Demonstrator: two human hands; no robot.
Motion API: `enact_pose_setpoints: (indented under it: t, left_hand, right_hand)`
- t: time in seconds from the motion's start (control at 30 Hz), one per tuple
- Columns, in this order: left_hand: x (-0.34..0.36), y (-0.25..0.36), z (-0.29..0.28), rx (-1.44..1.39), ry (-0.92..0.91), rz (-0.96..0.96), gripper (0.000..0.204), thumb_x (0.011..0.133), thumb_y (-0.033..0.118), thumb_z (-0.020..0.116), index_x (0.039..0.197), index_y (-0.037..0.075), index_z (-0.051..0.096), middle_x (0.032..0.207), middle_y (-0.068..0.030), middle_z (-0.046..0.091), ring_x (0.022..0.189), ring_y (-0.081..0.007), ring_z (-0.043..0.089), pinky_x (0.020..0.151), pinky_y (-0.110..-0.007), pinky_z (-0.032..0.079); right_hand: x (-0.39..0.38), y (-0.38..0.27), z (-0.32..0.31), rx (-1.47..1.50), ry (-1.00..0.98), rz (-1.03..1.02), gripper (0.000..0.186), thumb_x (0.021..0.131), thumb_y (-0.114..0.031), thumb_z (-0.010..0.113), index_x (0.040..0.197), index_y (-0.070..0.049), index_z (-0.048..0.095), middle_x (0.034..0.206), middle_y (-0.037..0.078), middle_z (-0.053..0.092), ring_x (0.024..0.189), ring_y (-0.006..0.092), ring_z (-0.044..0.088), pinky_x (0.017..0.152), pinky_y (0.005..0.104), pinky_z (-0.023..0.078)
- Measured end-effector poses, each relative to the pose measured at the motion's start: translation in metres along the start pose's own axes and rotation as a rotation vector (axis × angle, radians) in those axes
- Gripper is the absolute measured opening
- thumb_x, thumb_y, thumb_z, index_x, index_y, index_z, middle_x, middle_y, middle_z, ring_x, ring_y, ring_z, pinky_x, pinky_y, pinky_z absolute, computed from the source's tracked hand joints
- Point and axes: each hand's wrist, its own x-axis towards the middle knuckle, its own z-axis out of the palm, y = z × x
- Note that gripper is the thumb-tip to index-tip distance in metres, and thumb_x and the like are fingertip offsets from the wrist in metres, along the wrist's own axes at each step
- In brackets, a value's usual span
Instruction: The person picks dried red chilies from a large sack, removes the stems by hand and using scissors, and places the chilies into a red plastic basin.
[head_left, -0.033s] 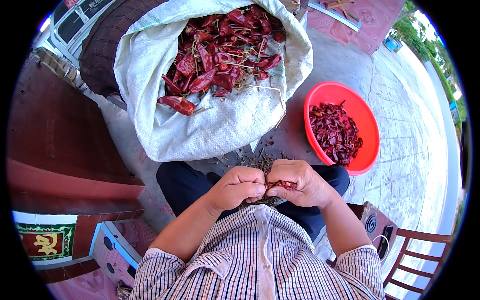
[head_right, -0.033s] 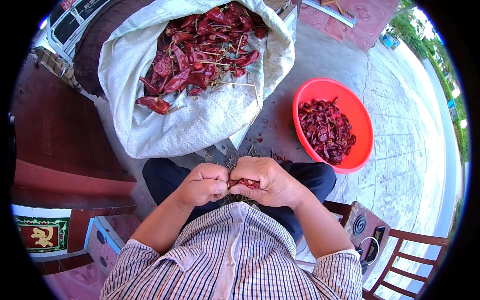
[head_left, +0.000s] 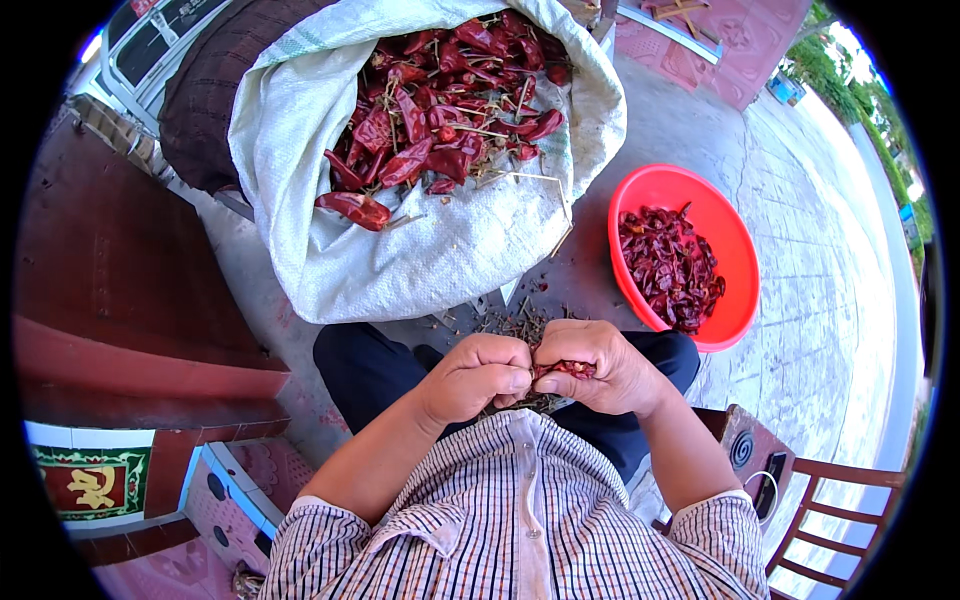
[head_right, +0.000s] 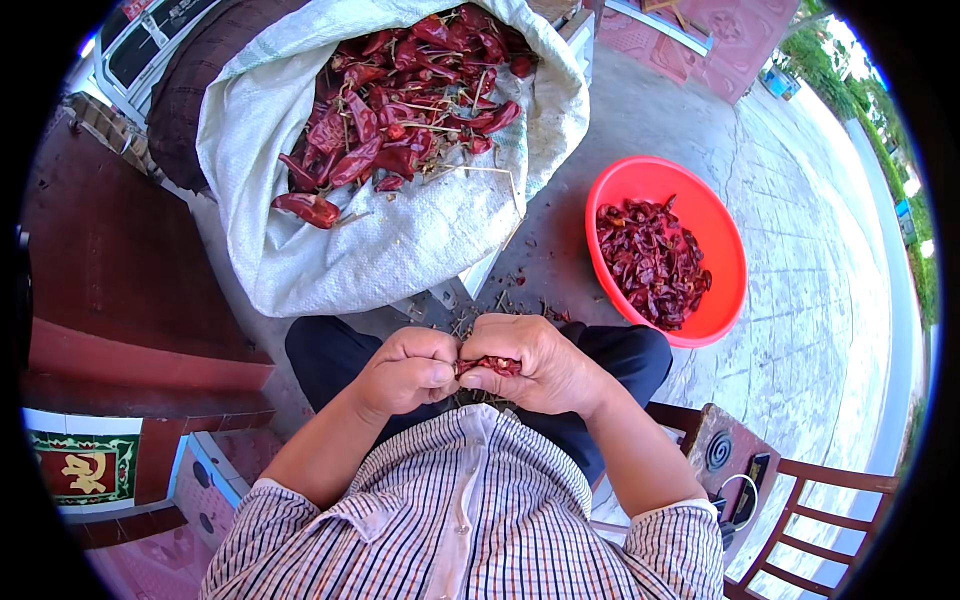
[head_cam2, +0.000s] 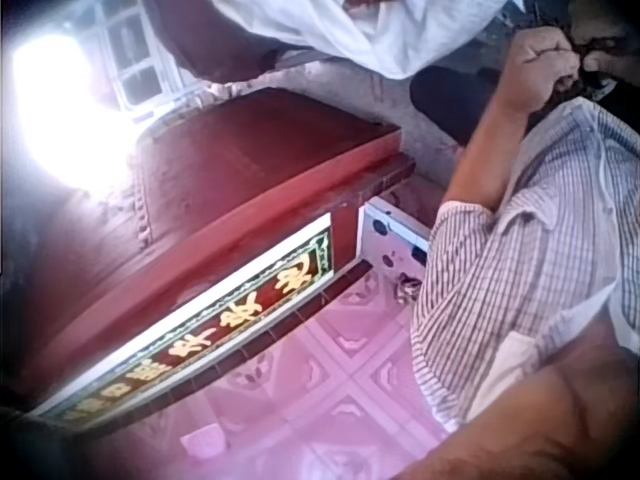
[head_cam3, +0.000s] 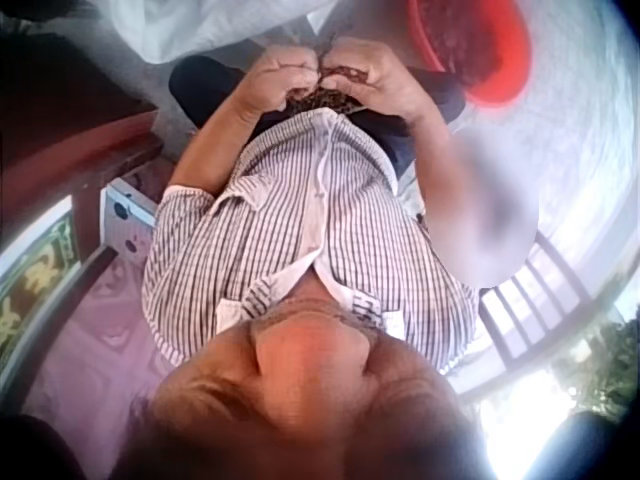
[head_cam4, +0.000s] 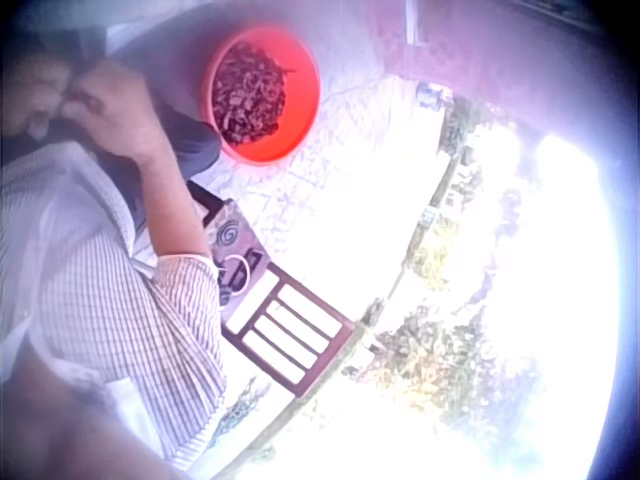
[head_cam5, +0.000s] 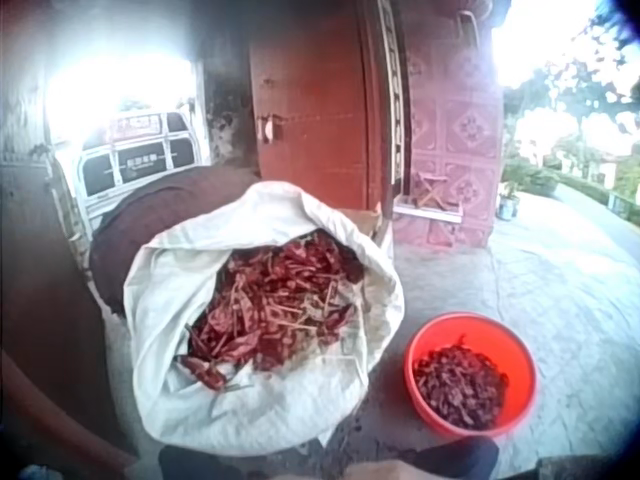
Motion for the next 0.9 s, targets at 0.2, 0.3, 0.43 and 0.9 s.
enact_pose_setpoints:
  t: [0.2,0.3,0.43,0.9]
  left_hand:
    - [0.002,-0.013,0.01,-0.284,-0.011,-0.018,0.021,0.092,0.012,0.056,0.074,0.003,0.052,0.066,-0.0066,0.054,0.055,-0.0141,0.048,0.052,-0.03,0.036]
    - [0.005,-0.012,0.012,-0.175,0.028,0.009,0.021,0.094,0.011,0.056,0.075,0.004,0.054,0.067,-0.0037,0.054,0.057,-0.0114,0.046,0.053,-0.028,0.036]
    - [0.008,0.011,0.01,0.455,0.102,0.192,0.022,0.094,0.008,0.058,0.073,0.002,0.055,0.067,-0.0016,0.054,0.058,-0.0103,0.047,0.054,-0.029,0.038]
    - [0.002,-0.033,-0.007,1.58,0.203,-0.019,0.021,0.087,0.03,0.069,0.08,0.011,0.069,0.084,-0.0076,0.068,0.084,-0.0308,0.069,0.071,-0.047,0.055]
  right_hand:
    - [-0.011,0.015,0.009,0.291,0.05,0.07,0.017,0.093,-0.017,0.075,0.093,-0.003,0.066,0.08,0.006,0.058,0.075,0.0217,0.056,0.069,0.035,0.045]
    - [-0.017,0.012,0.008,0.215,0.09,0.114,0.014,0.092,-0.014,0.074,0.092,-0.003,0.066,0.08,0.007,0.059,0.075,0.0233,0.057,0.07,0.0359,0.046]
    - [-0.021,0.011,-0.007,-0.096,0.174,0.154,0.01,0.091,-0.011,0.072,0.092,-0.002,0.066,0.08,0.008,0.061,0.075,0.0233,0.061,0.069,0.0361,0.049]
    - [-0.072,0.062,-0.091,-0.227,0.715,0.367,0.031,0.094,-0.025,0.073,0.115,-0.003,0.067,0.115,0.011,0.062,0.101,0.0231,0.062,0.09,0.0355,0.051]
